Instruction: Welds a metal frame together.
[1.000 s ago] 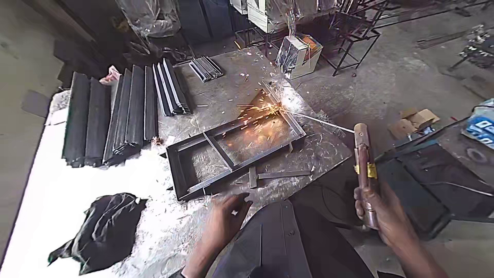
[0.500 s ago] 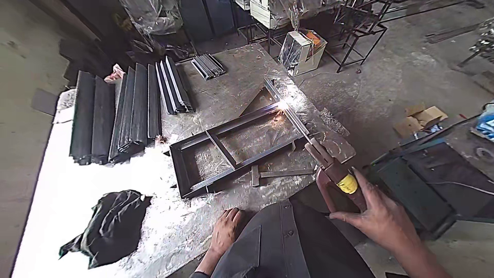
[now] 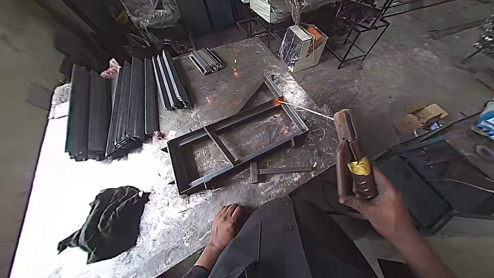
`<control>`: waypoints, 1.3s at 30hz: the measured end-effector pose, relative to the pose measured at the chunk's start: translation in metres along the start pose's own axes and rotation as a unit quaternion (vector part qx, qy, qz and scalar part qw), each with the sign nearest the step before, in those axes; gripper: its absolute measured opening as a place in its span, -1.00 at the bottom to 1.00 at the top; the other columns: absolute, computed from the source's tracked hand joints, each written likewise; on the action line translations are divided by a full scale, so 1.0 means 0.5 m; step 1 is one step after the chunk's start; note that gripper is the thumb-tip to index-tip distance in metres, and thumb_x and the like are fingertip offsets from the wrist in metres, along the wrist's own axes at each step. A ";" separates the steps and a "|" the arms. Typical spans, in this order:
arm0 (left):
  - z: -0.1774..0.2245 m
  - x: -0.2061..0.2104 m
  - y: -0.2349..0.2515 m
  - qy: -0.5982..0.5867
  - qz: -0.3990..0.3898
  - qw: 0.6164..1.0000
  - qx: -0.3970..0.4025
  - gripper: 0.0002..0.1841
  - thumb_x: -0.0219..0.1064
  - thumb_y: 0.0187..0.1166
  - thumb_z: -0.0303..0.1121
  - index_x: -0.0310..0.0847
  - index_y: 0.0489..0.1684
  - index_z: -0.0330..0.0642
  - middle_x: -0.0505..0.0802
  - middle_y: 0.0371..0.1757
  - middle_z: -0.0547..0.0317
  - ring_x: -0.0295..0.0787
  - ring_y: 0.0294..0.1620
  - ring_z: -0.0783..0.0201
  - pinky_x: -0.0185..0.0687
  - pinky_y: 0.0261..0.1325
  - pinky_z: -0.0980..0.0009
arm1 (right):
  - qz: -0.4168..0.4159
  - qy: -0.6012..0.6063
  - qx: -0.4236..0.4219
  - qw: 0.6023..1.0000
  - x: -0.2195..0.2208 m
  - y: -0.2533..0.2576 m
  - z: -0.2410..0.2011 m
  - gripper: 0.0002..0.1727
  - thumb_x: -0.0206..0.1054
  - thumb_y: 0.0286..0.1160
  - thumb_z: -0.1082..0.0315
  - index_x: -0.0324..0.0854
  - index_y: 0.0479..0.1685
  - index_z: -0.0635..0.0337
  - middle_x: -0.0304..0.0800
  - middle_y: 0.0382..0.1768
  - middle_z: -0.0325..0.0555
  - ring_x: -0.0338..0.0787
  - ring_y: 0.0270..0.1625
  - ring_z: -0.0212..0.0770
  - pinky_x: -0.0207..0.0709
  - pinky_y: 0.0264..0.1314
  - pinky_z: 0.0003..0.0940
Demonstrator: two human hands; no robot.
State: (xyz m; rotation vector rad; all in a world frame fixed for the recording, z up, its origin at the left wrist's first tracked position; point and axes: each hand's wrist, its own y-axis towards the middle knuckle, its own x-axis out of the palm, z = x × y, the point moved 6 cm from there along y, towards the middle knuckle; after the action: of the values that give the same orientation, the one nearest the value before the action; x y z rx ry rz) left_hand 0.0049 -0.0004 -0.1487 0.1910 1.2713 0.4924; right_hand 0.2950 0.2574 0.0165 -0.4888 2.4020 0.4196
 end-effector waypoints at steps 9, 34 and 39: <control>0.001 0.000 0.002 0.008 0.006 1.000 0.000 -0.65 0.13 0.60 -0.22 0.73 -0.48 -0.21 0.84 -0.47 0.02 0.86 -0.39 0.04 0.75 -0.27 0.13 | 0.003 -0.029 -0.012 1.000 0.001 0.007 -0.004 0.44 0.50 -0.24 -0.66 0.37 0.59 0.41 0.78 -0.14 -0.22 0.67 -0.26 -0.56 0.65 -0.16 -0.55; -0.004 0.004 -0.001 0.012 -0.005 1.000 0.002 -0.68 0.12 0.60 -0.28 0.74 -0.45 -0.21 0.86 -0.44 0.02 0.88 -0.37 0.05 0.76 -0.25 0.13 | -0.018 0.265 0.163 0.950 0.007 0.007 0.059 0.22 0.61 -0.08 -0.49 0.23 0.61 0.04 0.63 -0.47 -0.26 0.61 -0.73 -0.29 0.61 -0.76 -0.38; 0.001 -0.005 0.006 0.001 -0.007 1.000 -0.002 -0.65 0.11 0.60 -0.25 0.75 -0.45 -0.23 0.86 -0.44 -0.01 0.89 -0.37 0.01 0.76 -0.25 0.09 | 0.003 0.048 0.037 0.998 -0.003 0.004 0.020 0.43 0.56 -0.23 -0.60 0.28 0.62 0.38 0.74 -0.09 -0.22 0.69 -0.34 -0.55 0.68 -0.35 -0.56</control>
State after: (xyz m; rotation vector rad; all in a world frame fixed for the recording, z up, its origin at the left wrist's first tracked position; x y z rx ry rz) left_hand 0.0041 0.0011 -0.1454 0.1783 1.2737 0.4831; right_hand 0.3005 0.2636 0.0102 -0.4776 2.5016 0.3146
